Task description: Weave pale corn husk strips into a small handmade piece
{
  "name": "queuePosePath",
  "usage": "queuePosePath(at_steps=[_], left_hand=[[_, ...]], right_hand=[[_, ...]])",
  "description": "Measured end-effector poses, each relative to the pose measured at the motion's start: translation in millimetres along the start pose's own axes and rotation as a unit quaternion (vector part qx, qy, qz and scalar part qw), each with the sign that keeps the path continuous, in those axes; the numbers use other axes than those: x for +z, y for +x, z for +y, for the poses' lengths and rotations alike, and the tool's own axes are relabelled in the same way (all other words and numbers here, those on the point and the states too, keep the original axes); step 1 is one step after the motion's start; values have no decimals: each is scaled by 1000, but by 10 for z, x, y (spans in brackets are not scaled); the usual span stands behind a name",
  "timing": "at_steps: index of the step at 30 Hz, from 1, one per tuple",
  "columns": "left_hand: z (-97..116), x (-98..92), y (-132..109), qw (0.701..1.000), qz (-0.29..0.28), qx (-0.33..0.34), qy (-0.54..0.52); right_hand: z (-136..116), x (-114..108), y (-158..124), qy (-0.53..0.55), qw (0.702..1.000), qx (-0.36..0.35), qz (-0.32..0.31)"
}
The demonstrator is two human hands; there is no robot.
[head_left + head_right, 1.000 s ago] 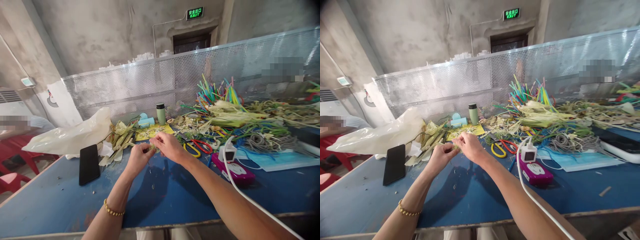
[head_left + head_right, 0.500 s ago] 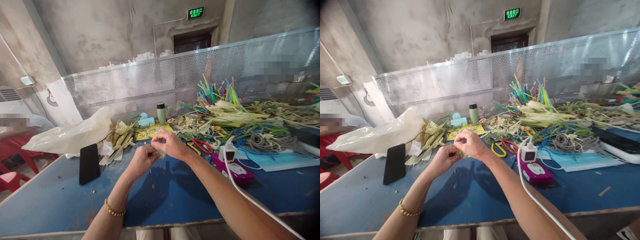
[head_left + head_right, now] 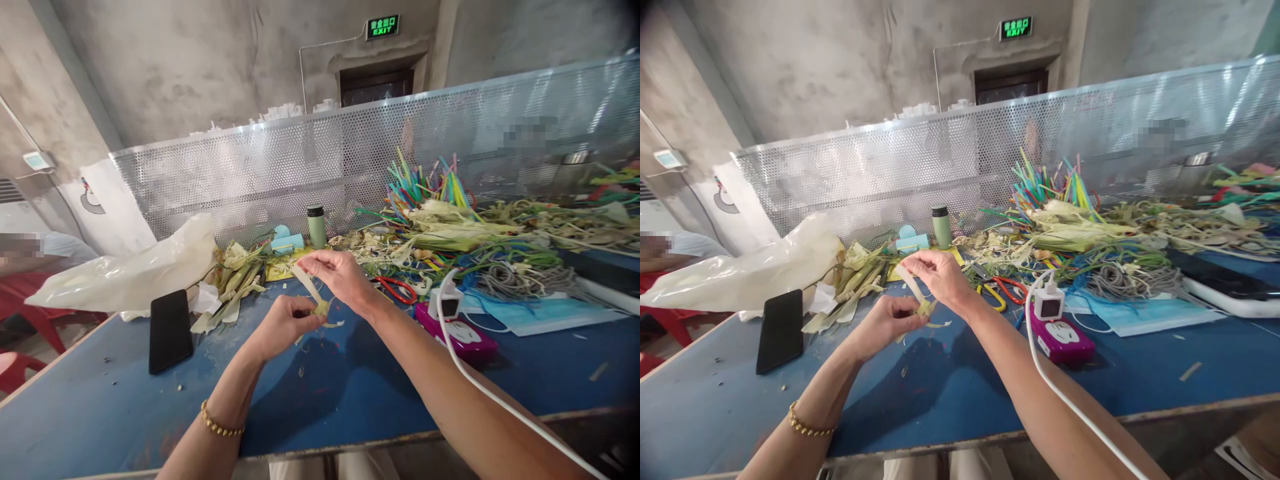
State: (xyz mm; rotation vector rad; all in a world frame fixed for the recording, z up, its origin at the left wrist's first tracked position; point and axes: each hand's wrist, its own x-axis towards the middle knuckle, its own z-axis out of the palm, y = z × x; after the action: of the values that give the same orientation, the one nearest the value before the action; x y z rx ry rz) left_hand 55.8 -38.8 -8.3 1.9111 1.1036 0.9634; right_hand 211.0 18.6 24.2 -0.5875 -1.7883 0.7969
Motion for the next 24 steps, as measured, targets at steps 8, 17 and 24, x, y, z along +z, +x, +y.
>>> queuePosePath(at_steps=[8, 17, 24], left_hand=[[2, -90, 35, 959, 137, -48, -242], [-44, -53, 36, 962, 120, -43, -241], [-85, -65, 35, 975, 101, -29, -197]], right_hand=[[-5, -238, 66, 28, 991, 121, 58], [-6, 18, -44, 62, 989, 116, -70], [27, 37, -25, 34, 992, 118, -31]])
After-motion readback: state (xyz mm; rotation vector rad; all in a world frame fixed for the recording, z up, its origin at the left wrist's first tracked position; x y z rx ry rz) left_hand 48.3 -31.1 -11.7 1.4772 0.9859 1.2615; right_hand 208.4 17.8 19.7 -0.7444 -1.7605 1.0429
